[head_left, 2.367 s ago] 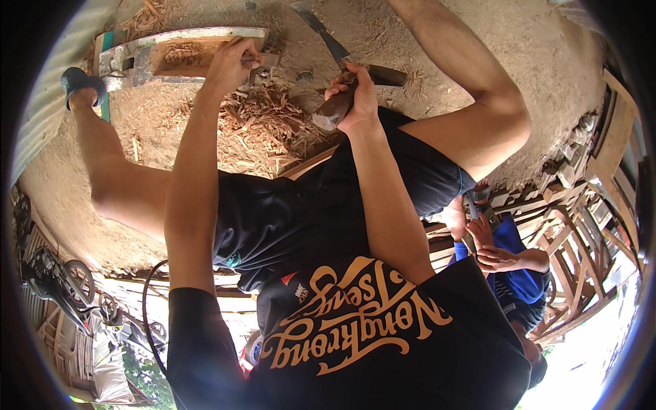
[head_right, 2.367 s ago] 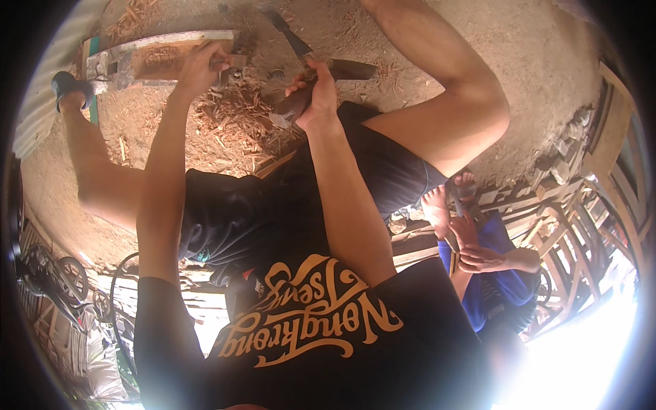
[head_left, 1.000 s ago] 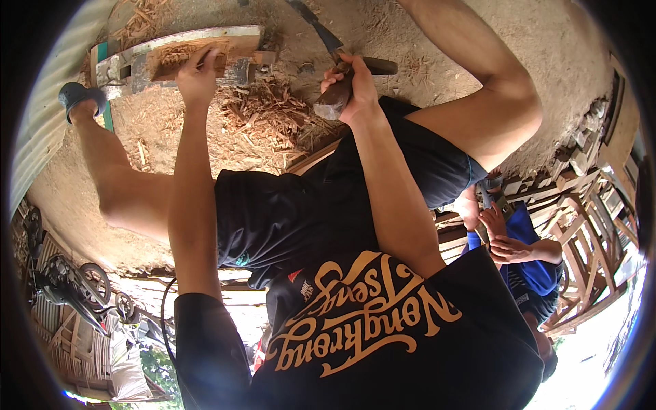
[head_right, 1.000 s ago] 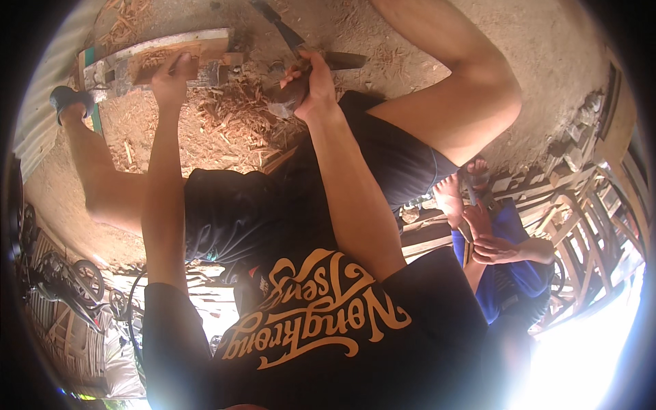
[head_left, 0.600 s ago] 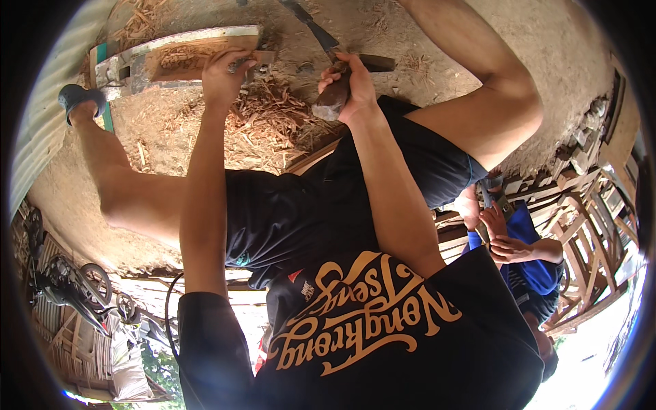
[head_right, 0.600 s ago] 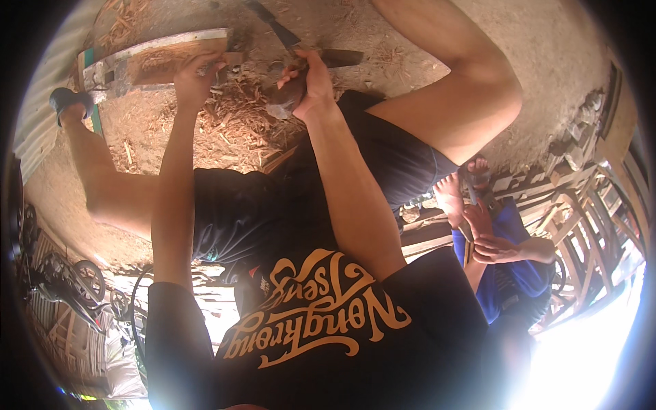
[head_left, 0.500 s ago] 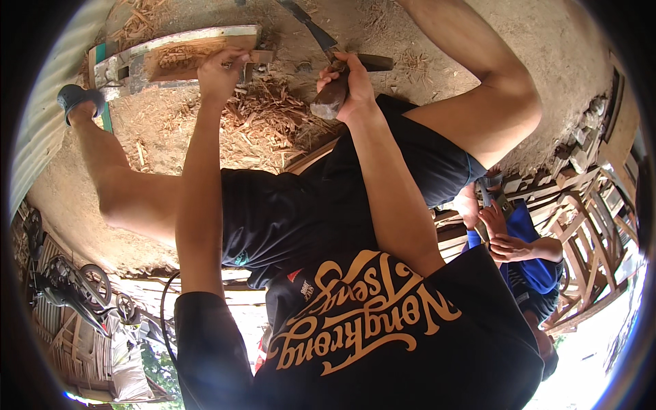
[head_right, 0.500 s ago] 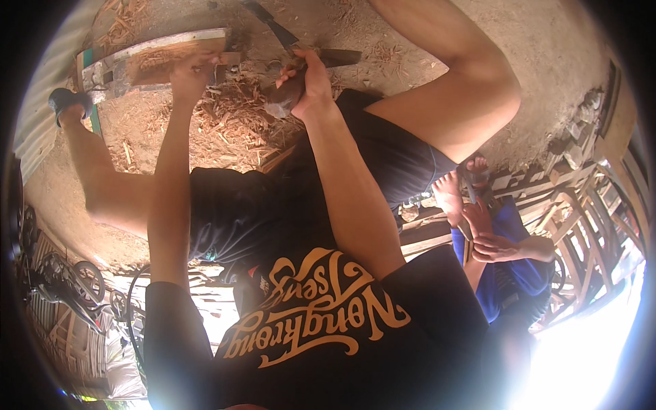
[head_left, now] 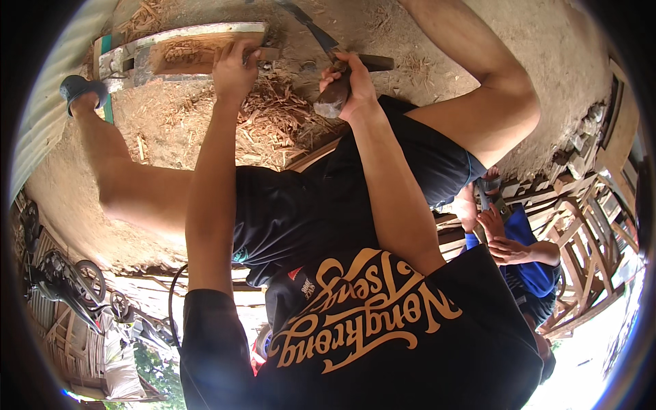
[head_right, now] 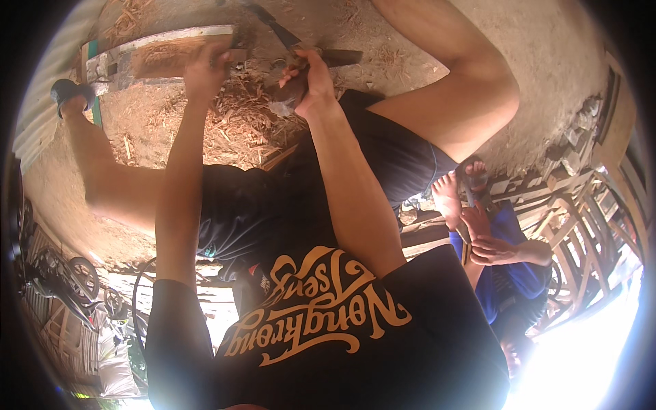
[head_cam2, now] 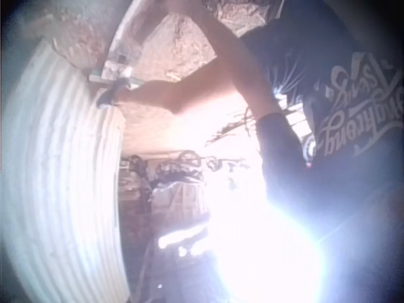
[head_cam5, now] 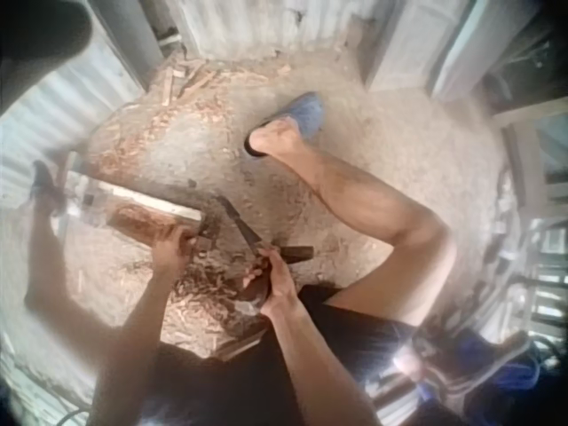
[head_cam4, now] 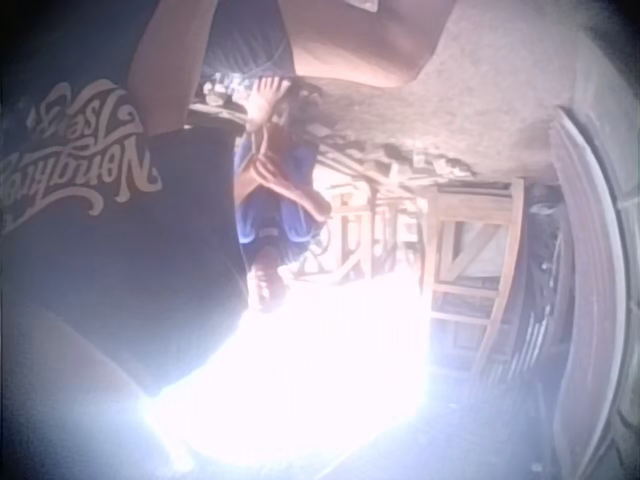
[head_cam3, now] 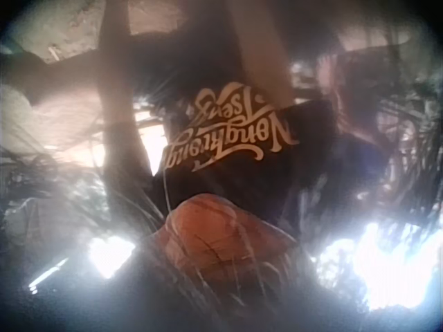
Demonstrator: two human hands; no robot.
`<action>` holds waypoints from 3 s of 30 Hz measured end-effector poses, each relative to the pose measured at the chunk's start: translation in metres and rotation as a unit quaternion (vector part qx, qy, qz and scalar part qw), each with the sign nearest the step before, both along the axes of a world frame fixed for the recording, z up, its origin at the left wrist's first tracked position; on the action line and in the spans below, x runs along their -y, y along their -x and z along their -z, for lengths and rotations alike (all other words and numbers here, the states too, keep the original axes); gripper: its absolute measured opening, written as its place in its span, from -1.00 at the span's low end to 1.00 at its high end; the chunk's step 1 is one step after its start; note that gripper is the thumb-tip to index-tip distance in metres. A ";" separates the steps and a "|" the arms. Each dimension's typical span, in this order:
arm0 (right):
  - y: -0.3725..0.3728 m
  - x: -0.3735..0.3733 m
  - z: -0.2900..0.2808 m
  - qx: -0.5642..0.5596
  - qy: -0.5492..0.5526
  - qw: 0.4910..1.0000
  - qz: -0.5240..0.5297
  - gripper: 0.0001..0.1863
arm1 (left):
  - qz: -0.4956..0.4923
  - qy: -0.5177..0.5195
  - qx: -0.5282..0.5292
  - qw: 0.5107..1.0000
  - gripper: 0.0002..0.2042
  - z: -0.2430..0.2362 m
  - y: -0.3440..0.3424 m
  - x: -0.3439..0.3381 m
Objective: The person sits on the ground and uses a chisel and a hammer to carve a piece of wood. They repeatedly strike the chisel to remove wood shavings and occasionally clear the debris by hand.
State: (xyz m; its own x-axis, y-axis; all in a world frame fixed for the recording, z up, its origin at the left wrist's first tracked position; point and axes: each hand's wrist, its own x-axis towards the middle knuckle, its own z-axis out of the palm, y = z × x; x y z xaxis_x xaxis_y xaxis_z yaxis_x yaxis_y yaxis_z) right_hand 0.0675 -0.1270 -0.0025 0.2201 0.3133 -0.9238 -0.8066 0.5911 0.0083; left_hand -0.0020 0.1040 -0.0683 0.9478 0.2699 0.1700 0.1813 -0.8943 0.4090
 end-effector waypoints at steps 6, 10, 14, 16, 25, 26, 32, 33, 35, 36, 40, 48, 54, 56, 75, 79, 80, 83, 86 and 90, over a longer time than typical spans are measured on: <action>0.001 0.000 -0.001 0.001 -0.003 1.000 0.000 -0.74 | -0.151 0.080 -0.062 0.983 -0.74 -0.004 0.009 -0.017; 0.005 -0.008 -0.011 0.017 0.017 1.000 -0.015 -0.77 | -0.094 0.122 0.044 0.987 -0.64 -0.003 0.028 -0.032; 0.012 -0.019 -0.024 0.031 0.024 0.997 -0.063 -0.79 | -0.100 0.094 -0.010 0.990 -0.43 -0.014 0.028 -0.019; 0.015 -0.023 -0.033 0.048 0.032 0.993 -0.099 -0.80 | -0.090 0.028 -0.070 0.993 -0.33 -0.043 0.012 0.009; 0.023 -0.026 -0.059 0.229 0.064 0.953 -0.187 -0.78 | -0.136 -0.127 0.013 0.982 -0.48 -0.094 0.009 0.064; 0.023 -0.024 -0.063 0.257 0.068 0.944 -0.193 -0.78 | -0.094 -0.081 -0.005 0.992 -0.52 -0.089 0.011 0.059; 0.013 -0.016 -0.093 0.326 0.046 0.916 -0.229 -0.73 | -0.035 0.080 -0.029 0.996 -0.69 -0.095 0.012 0.053; 0.010 -0.015 -0.096 0.313 0.030 0.924 -0.219 -0.70 | -0.059 0.076 -0.028 0.995 -0.70 -0.099 0.011 0.058; 0.008 -0.014 -0.102 0.285 -0.006 0.936 -0.205 -0.64 | -0.113 0.098 -0.046 0.988 -0.67 -0.092 0.013 0.049; 0.007 -0.012 -0.103 0.292 0.011 0.931 -0.220 -0.61 | -0.075 0.123 0.024 0.989 -0.69 -0.094 0.012 0.044; 0.006 -0.002 -0.102 0.296 0.060 0.925 -0.231 -0.59 | -0.231 0.350 -0.020 0.908 -0.78 -0.102 0.004 0.047; 0.009 0.001 -0.097 0.270 0.089 0.936 -0.208 -0.71 | -0.199 0.488 0.034 0.849 -0.81 -0.065 0.024 0.021; 0.012 -0.012 -0.094 0.295 0.116 0.899 -0.303 -0.77 | -0.197 0.627 0.126 0.743 -0.83 -0.056 0.015 0.018; 0.020 -0.018 -0.089 0.323 0.125 0.875 -0.337 -0.79 | -0.220 0.577 0.049 0.785 -0.96 -0.064 0.013 0.025; 0.005 -0.144 -0.241 0.564 0.125 0.624 -0.527 -0.76 | -0.243 0.574 0.024 0.782 -0.88 -0.092 0.021 -0.012; 0.006 -0.163 -0.247 0.640 0.121 0.533 -0.541 -0.79 | -0.227 0.595 0.038 0.770 -0.77 -0.087 0.016 -0.011; 0.008 -0.165 -0.241 0.620 0.121 0.536 -0.560 -0.77 | -0.221 0.579 0.054 0.783 -0.75 -0.077 0.016 -0.009; 0.015 -0.167 -0.214 0.555 0.145 0.515 -0.636 -0.75 | -0.210 0.522 0.073 0.823 -0.77 -0.058 0.020 -0.003; 0.011 -0.155 -0.174 0.479 0.167 0.509 -0.695 -0.77 | -0.188 0.551 0.086 0.808 -0.81 -0.065 0.021 -0.009; 0.015 -0.155 -0.175 0.442 0.171 0.540 -0.695 -0.77 | -0.152 0.522 0.115 0.831 -0.80 -0.029 0.018 -0.007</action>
